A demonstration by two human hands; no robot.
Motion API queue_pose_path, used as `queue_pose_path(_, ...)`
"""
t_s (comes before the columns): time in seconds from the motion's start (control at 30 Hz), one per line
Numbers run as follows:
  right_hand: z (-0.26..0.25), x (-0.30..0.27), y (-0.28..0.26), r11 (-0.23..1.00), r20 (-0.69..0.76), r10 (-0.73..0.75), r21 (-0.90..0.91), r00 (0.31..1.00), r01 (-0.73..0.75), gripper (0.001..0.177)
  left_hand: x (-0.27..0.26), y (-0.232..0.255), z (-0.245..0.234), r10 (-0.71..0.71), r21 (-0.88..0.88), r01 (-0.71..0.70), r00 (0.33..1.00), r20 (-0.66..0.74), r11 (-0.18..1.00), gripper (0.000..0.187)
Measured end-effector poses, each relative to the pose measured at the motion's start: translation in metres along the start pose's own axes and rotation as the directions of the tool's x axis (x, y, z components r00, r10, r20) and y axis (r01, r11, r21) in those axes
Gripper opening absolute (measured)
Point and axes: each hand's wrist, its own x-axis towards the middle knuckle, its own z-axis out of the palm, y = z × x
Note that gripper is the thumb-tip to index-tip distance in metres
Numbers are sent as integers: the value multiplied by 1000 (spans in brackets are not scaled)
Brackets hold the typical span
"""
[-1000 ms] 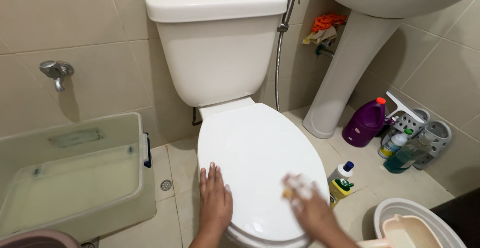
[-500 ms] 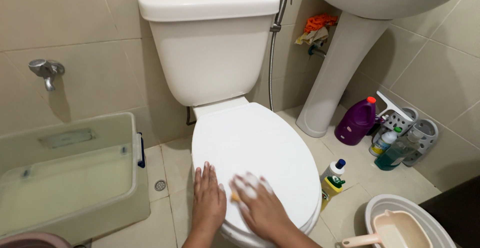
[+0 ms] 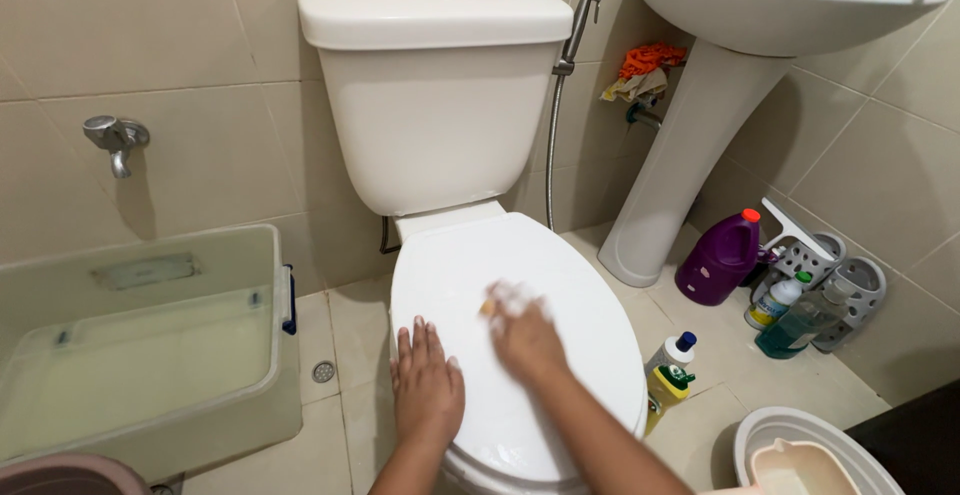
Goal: Scrubbing the exterior surfaces of a toilet tank and lid with a soapy sponge.
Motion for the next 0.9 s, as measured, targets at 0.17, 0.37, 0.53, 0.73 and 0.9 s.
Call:
queue_pose_path(0.17,10,-75,49,962,126,-233,-114,964,248,59,2,-15,4,86,-1,-87,994,-61,996,63)
queue_pose_path(0.37,-21,10,125,953,64,303,-21,951,-302,56,20,-13,-9,56,-79,-62,996,-69,995,61)
queue_pose_path(0.53,14,168,115,951,-93,288,-87,953,-296,61,42,-26,10,21,-195,-52,987,-158,979,58)
queue_pose_path(0.73,36,201,-34,992,-40,18,-128,999,-23,60,54,-37,26,-94,-245,55,984,-151,968,62)
queue_pose_path(0.9,25,152,-95,929,191,-334,-99,923,357,52,50,-34,20,-115,-293,78,987,-110,953,60)
